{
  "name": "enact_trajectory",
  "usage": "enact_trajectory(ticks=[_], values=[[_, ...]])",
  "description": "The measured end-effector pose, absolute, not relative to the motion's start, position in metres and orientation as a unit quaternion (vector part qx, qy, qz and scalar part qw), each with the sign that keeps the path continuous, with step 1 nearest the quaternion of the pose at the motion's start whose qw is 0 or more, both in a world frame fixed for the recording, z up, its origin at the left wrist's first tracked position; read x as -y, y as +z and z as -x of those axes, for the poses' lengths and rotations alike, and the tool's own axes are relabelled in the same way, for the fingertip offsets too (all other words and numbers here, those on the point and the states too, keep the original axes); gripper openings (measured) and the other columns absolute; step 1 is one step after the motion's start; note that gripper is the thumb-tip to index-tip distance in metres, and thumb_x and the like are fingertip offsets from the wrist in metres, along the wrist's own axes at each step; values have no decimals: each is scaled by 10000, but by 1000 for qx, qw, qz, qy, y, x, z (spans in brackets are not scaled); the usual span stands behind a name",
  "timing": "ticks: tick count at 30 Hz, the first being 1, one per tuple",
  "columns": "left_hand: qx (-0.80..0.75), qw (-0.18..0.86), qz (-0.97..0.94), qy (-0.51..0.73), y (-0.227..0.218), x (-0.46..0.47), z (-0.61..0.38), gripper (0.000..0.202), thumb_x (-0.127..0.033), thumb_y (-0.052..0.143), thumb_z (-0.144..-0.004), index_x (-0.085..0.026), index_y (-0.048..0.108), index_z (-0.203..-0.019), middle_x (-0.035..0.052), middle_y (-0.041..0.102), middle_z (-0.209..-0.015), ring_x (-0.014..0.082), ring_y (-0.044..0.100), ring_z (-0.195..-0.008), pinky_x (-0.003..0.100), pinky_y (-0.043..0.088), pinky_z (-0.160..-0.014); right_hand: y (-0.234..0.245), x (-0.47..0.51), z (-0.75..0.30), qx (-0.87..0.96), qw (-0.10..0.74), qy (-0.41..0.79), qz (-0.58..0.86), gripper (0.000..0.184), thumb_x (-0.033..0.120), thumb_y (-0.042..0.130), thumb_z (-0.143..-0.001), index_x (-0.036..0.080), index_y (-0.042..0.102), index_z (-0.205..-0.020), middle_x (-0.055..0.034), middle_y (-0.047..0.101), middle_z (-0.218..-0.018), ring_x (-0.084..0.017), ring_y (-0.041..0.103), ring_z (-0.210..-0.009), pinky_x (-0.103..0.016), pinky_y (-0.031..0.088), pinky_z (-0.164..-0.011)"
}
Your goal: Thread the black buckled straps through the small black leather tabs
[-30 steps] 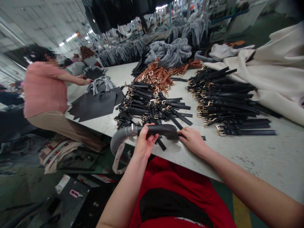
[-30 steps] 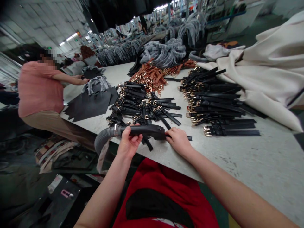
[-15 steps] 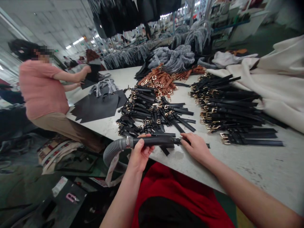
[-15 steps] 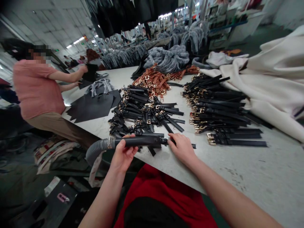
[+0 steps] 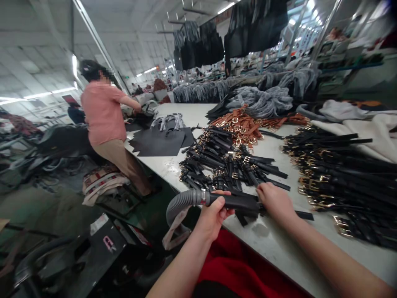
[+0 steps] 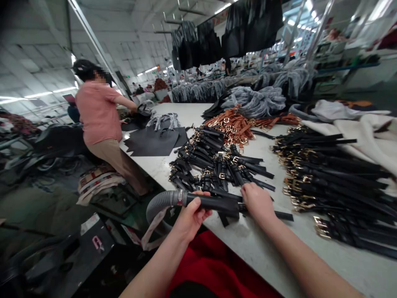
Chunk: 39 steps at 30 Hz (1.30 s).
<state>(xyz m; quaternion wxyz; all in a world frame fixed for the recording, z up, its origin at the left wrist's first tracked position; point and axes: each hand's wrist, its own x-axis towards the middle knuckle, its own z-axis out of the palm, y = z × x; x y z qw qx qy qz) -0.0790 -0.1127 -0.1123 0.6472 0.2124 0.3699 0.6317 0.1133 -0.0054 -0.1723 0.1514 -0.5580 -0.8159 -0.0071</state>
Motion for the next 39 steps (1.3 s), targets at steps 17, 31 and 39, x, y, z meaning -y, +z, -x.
enact_trajectory(ticks=[17,31,39], values=[[-422,631,-187,624,-103,93,59,302,-352,700,-614,-189,596,-846,1,640,-869,28,468,-488,221,496,-557,-195,50,-156,822,225,163,497,217,281,482,-773,211,587,-950,-61,617,-949,-207,552,-879,-350,410,-770],[-479,603,-246,588,-92,72,42,286,-355,674,-640,-188,594,-859,-7,649,-928,-15,377,-385,220,480,-544,-184,50,-163,778,251,230,529,337,177,504,-753,187,519,-1089,-53,621,-943,-189,548,-886,-331,386,-790],[-470,592,-269,597,-92,72,33,329,-363,693,-614,-171,585,-858,-9,653,-875,-19,362,-368,217,477,-516,-186,50,-166,780,257,238,519,427,164,497,-725,173,494,-1151,-61,614,-957,-197,540,-901,-333,383,-810]])
